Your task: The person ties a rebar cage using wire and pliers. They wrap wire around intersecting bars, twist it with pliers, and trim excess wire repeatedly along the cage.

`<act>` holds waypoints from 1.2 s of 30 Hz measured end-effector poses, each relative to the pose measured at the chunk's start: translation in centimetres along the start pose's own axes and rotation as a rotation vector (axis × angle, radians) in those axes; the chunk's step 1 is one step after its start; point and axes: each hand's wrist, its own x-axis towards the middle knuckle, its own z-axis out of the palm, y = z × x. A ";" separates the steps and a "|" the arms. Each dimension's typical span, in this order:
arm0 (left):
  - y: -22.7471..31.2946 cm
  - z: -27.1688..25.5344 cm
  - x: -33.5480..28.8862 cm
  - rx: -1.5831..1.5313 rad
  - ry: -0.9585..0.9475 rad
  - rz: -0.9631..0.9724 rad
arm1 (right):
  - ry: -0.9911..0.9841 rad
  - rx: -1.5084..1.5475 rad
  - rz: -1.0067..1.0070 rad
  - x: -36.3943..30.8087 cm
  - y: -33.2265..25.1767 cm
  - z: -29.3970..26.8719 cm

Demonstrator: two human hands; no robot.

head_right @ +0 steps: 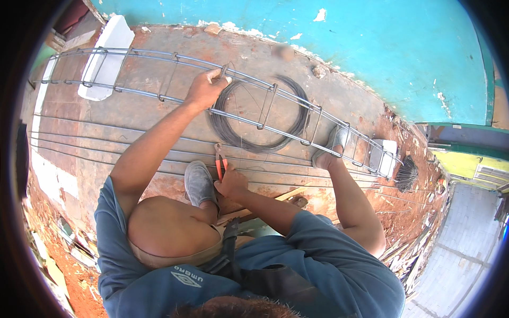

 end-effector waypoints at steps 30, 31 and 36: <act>0.5 -0.8 -1.0 0.151 0.035 0.024 | 0.235 1.223 0.224 -14.5 22.9 -20.6; 0.5 -0.9 -0.9 0.150 0.028 0.022 | 0.150 1.216 0.177 -14.8 23.8 -22.4; 0.4 -1.2 -1.2 0.168 0.017 0.031 | 0.608 0.726 -0.071 -13.6 23.4 -31.2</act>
